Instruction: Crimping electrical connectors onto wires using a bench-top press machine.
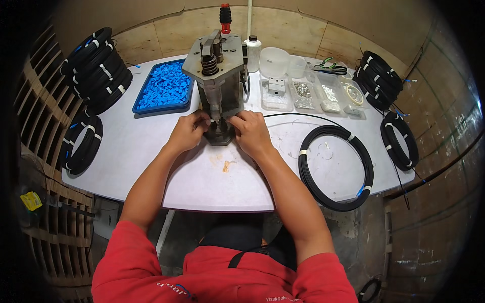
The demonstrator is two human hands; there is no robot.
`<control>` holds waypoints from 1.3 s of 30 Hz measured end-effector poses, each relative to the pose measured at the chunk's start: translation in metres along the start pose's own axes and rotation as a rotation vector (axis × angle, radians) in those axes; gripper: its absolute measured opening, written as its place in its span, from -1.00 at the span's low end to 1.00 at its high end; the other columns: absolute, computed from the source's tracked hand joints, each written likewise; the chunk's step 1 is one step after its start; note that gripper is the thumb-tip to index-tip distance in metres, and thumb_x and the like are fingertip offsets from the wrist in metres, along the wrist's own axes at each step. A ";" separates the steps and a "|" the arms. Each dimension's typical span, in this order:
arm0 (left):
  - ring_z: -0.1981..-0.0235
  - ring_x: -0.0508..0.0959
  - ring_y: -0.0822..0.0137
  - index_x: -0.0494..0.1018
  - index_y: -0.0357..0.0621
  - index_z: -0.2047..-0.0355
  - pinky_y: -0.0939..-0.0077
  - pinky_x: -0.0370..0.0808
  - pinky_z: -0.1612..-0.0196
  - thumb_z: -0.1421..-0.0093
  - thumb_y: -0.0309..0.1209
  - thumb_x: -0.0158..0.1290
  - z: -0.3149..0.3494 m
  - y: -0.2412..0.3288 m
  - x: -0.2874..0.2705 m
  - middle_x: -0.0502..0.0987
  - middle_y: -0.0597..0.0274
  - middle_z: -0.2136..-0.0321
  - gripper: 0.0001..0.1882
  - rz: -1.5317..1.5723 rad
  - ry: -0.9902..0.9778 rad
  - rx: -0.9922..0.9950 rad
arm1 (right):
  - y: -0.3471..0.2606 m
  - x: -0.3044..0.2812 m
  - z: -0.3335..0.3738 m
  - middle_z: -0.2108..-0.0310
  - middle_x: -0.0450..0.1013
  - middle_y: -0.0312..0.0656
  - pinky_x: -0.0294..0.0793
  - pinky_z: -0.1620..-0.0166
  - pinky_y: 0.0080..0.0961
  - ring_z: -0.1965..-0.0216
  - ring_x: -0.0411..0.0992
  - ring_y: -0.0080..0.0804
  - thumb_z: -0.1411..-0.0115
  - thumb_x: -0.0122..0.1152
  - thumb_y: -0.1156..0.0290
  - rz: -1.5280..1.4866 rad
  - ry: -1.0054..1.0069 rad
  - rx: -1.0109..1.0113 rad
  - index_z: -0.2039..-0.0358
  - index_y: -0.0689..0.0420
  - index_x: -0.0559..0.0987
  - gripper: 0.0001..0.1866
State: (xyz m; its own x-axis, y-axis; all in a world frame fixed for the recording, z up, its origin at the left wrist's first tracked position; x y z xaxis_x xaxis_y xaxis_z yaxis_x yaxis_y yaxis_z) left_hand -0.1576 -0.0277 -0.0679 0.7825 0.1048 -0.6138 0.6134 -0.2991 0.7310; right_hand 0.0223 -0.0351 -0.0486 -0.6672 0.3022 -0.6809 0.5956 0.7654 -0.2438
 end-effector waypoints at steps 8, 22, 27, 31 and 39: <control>0.43 0.63 0.26 0.56 -0.31 0.20 0.39 0.55 0.23 -0.27 -0.44 0.08 0.001 -0.001 -0.001 0.64 0.05 0.47 -0.82 0.008 0.012 -0.009 | -0.001 -0.001 0.000 0.29 0.54 -0.27 0.34 0.09 -0.30 0.19 0.50 -0.27 -0.04 0.27 0.57 0.007 0.028 -0.022 0.21 0.01 0.69 -0.72; 0.44 0.63 0.26 0.56 -0.30 0.21 0.39 0.54 0.25 -0.28 -0.43 0.09 0.001 -0.001 0.000 0.63 0.06 0.49 -0.82 0.000 0.005 -0.004 | 0.000 -0.001 -0.001 0.27 0.54 -0.27 0.34 0.09 -0.29 0.18 0.51 -0.27 -0.04 0.27 0.57 0.001 0.006 -0.012 0.21 0.01 0.70 -0.72; 0.44 0.63 0.26 0.56 -0.30 0.21 0.38 0.54 0.25 -0.27 -0.43 0.09 0.000 -0.002 -0.001 0.64 0.06 0.48 -0.82 -0.006 0.000 -0.001 | -0.002 -0.001 0.000 0.27 0.54 -0.27 0.34 0.10 -0.30 0.18 0.51 -0.27 -0.05 0.26 0.58 0.003 0.018 -0.019 0.21 0.01 0.70 -0.72; 0.44 0.63 0.26 0.56 -0.30 0.21 0.38 0.55 0.25 -0.28 -0.43 0.08 0.000 0.000 -0.001 0.64 0.06 0.48 -0.82 -0.020 0.007 0.000 | 0.000 -0.001 0.000 0.28 0.54 -0.27 0.34 0.10 -0.30 0.19 0.50 -0.27 -0.05 0.26 0.57 0.005 0.027 -0.022 0.20 0.01 0.70 -0.71; 0.41 0.63 0.25 0.56 -0.30 0.20 0.38 0.54 0.22 -0.28 -0.44 0.08 0.001 0.000 -0.001 0.64 0.06 0.47 -0.82 -0.016 -0.003 -0.028 | 0.000 -0.001 0.001 0.31 0.52 -0.27 0.34 0.11 -0.30 0.21 0.50 -0.27 -0.03 0.28 0.57 0.012 0.033 -0.032 0.24 0.02 0.69 -0.74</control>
State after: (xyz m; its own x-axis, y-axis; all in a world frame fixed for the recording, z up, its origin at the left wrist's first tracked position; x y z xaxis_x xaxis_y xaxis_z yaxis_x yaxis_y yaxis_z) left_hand -0.1582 -0.0283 -0.0677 0.7724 0.1067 -0.6261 0.6285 -0.2703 0.7293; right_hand 0.0233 -0.0362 -0.0481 -0.6752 0.3295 -0.6599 0.5892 0.7792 -0.2138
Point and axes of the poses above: each hand's wrist, its own z-axis away from the middle knuckle, its own x-axis out of the palm, y = z × x, the point moved 9 cm from there along -z, towards the middle knuckle
